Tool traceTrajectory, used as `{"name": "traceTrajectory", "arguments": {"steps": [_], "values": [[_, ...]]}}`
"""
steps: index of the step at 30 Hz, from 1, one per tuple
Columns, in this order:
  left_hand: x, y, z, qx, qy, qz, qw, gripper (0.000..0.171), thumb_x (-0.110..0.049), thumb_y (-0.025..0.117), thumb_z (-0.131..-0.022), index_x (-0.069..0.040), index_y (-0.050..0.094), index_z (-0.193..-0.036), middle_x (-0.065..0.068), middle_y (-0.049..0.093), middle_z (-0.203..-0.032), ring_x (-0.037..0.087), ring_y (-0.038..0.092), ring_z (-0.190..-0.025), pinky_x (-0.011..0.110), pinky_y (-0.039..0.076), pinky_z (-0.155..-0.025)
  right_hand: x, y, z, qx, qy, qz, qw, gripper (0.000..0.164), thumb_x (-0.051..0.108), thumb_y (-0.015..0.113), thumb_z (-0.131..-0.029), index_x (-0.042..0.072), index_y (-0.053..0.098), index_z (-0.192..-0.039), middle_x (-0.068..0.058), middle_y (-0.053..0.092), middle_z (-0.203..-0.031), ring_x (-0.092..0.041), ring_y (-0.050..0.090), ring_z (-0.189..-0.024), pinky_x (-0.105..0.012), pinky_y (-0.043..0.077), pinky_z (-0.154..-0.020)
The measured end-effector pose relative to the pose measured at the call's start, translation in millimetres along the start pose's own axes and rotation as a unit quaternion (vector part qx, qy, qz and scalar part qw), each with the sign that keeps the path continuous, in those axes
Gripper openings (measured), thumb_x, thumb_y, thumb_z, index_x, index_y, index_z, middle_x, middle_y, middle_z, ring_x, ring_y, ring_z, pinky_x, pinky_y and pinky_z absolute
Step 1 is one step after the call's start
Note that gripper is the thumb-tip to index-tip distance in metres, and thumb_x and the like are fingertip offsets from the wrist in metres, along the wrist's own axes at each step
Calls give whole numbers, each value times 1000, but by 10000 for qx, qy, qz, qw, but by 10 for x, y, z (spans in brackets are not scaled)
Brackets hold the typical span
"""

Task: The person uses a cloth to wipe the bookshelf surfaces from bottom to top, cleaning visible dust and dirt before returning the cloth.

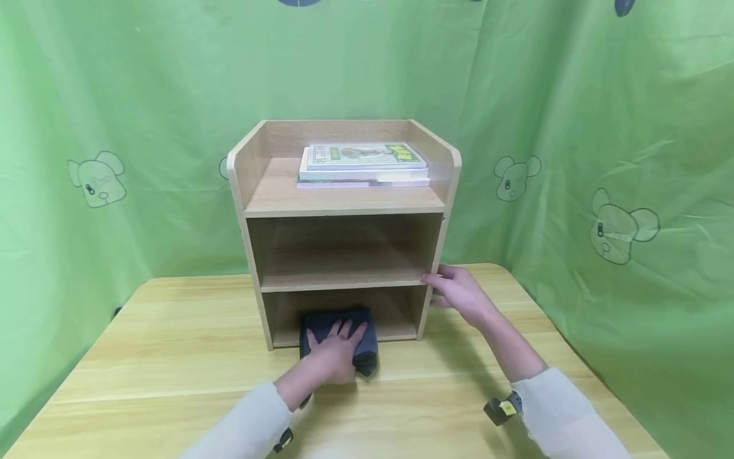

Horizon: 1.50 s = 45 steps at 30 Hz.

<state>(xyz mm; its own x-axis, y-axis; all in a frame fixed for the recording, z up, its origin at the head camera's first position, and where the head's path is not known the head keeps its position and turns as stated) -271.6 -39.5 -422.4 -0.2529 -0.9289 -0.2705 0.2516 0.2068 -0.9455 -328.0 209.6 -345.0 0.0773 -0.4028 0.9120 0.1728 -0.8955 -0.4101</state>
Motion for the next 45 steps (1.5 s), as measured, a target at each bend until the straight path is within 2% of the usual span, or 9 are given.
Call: {"name": "traceTrajectory", "arguments": {"steps": [10,15,23,27,30,34,38,41,45], "values": [[122,158,-106,110,362,74,9993,111,-64,79,-76,-19,21,-159,16,21,-168,36,16,-156,81,5,-112,-32,-17,0,-49,-21,33,10000,60,27,57,-101,-9,43,-147,-27,46,-151,-43,49,-137,-48,52,-102],[73,-175,69,7,604,935,9938,90,-60,72,-86,-13,32,-151,23,49,-150,41,43,-141,70,28,-114,-33,-27,-6,-60,-19,51,10000,60,29,58,-101,-8,44,-147,-27,48,-150,-43,50,-136,-46,53,-101],[176,-884,279,-1301,1188,1316,9755,28,-32,62,-101,-9,72,-114,7,76,-107,22,71,-98,43,56,-91,-8,-32,-5,-19,-33,92,10000,64,31,57,-102,-7,40,-150,-27,45,-153,-43,50,-137,-49,50,-105],[294,-1246,442,-2471,1332,1733,9440,16,-23,65,-99,-11,75,-102,2,76,-91,15,70,-80,37,57,-78,-19,-31,-2,20,-31,60,10000,63,30,57,-102,-8,40,-150,-27,44,-153,-43,48,-138,-47,50,-104],[449,-1447,554,-3478,1255,2309,9000,13,-18,66,-98,-8,73,-99,6,77,-86,20,73,-76,34,58,-68,-19,-29,4,20,-44,10,10000,62,29,57,-102,-8,41,-149,-27,44,-153,-43,47,-139,-46,51,-103],[696,-1589,655,-4507,697,2876,8422,14,-20,68,-97,-6,70,-98,9,75,-81,23,72,-73,25,53,-61,-8,-31,13,-14,-37,-2,10000,61,28,57,-102,-8,41,-149,-27,45,-152,-44,47,-138,-49,49,-105],[905,-1613,697,-5032,-61,3096,8068,23,-23,72,-94,-2,64,-100,9,67,-85,22,61,-77,24,47,-68,-5,-24,10,17,-65,-33,10000,60,27,57,-102,-8,42,-148,-27,46,-152,-45,46,-139,-49,50,-105],[1010,-1585,672,-4821,-382,3321,8098,35,-25,73,-93,0,56,-111,13,62,-98,25,58,-88,31,47,-79,-13,-20,2,37,-93,-53,9999,59,26,56,-102,-8,42,-148,-27,46,-152,-44,46,-139,-46,52,-102],[1082,-1522,601,-3857,-523,3470,8533,56,-25,68,-95,0,42,-138,23,58,-127,37,60,-111,47,50,-95,-17,-18,-3,34,-105,-50,9999,59,27,56,-102,-9,42,-148,-27,45,-152,-44,46,-140,-45,53,-101]]}}
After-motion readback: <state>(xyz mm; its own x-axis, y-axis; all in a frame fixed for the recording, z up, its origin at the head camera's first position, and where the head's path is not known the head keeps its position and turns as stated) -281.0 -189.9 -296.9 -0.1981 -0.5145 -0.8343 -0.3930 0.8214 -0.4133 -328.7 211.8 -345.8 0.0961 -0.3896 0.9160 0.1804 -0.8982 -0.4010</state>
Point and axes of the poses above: each hand's wrist, its own z-axis away from the middle knuckle, its own y-axis out of the palm, x = y × z, the point moved 2 cm from there along -z, towards the middle knuckle
